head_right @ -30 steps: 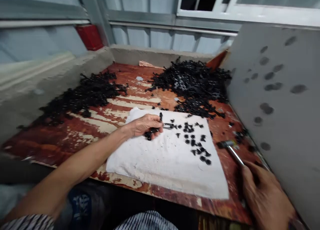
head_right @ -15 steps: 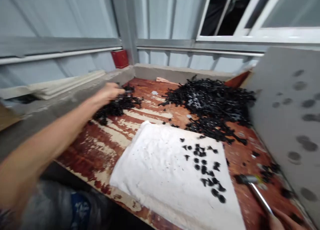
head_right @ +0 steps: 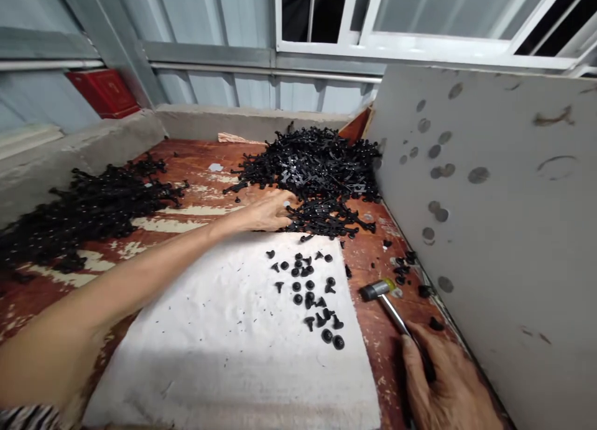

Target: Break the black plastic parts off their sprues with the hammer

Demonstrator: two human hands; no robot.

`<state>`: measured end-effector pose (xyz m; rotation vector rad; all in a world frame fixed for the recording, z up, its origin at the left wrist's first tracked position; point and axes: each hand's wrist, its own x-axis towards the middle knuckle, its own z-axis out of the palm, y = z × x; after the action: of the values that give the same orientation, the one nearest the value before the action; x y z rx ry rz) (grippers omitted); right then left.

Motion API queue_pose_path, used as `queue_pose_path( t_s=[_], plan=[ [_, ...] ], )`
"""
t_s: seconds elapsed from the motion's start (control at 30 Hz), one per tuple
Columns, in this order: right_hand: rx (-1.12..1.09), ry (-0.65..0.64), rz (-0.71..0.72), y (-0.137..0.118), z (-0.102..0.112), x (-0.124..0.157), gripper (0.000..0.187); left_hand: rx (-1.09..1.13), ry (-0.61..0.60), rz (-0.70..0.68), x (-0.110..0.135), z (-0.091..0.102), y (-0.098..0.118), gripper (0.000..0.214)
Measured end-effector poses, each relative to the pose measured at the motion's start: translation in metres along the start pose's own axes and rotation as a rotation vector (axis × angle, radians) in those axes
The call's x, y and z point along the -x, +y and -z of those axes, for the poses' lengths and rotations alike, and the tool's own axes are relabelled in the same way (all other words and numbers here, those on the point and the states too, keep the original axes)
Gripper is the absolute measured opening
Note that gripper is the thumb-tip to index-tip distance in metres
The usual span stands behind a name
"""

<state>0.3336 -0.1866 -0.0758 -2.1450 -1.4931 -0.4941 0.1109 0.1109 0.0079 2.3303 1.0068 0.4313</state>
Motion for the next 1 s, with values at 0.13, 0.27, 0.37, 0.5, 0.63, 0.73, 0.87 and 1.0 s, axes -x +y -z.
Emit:
queue_pose_path(
  t_s=[0.13, 0.27, 0.37, 0.5, 0.63, 0.73, 0.87, 1.0],
  plan=[
    [0.038, 0.009, 0.102, -0.002, 0.004, -0.002, 0.038, -0.217, -0.191, -0.095, -0.037, -0.021, 0.014, 0.065],
    [0.068, 0.021, 0.096, -0.007, 0.006, -0.005, 0.039, -0.201, -0.25, 0.052, -0.053, -0.029, 0.028, 0.084],
    [0.058, -0.001, 0.084, -0.008, 0.006, -0.005, 0.037, -0.296, -0.267, 0.12, -0.058, -0.034, 0.042, 0.093],
    [0.058, 0.002, 0.095, -0.008, 0.006, -0.005, 0.035, -0.359, -0.308, 0.139, -0.063, -0.037, 0.05, 0.088],
    [0.077, 0.016, 0.096, -0.008, 0.005, -0.006, 0.035, -0.362, -0.274, 0.101, -0.067, -0.036, 0.043, 0.072],
    [0.09, 0.03, 0.109, -0.01, 0.005, -0.007, 0.034, -0.353, -0.254, 0.061, -0.068, -0.035, 0.036, 0.067],
    [0.093, 0.033, 0.136, -0.01, 0.007, -0.008, 0.036, -0.337, -0.323, 0.051, -0.068, -0.035, 0.032, 0.089],
    [0.109, 0.015, 0.156, -0.009, 0.009, -0.009, 0.036, -0.431, -0.304, 0.021, -0.065, -0.039, 0.032, 0.098]
  ],
)
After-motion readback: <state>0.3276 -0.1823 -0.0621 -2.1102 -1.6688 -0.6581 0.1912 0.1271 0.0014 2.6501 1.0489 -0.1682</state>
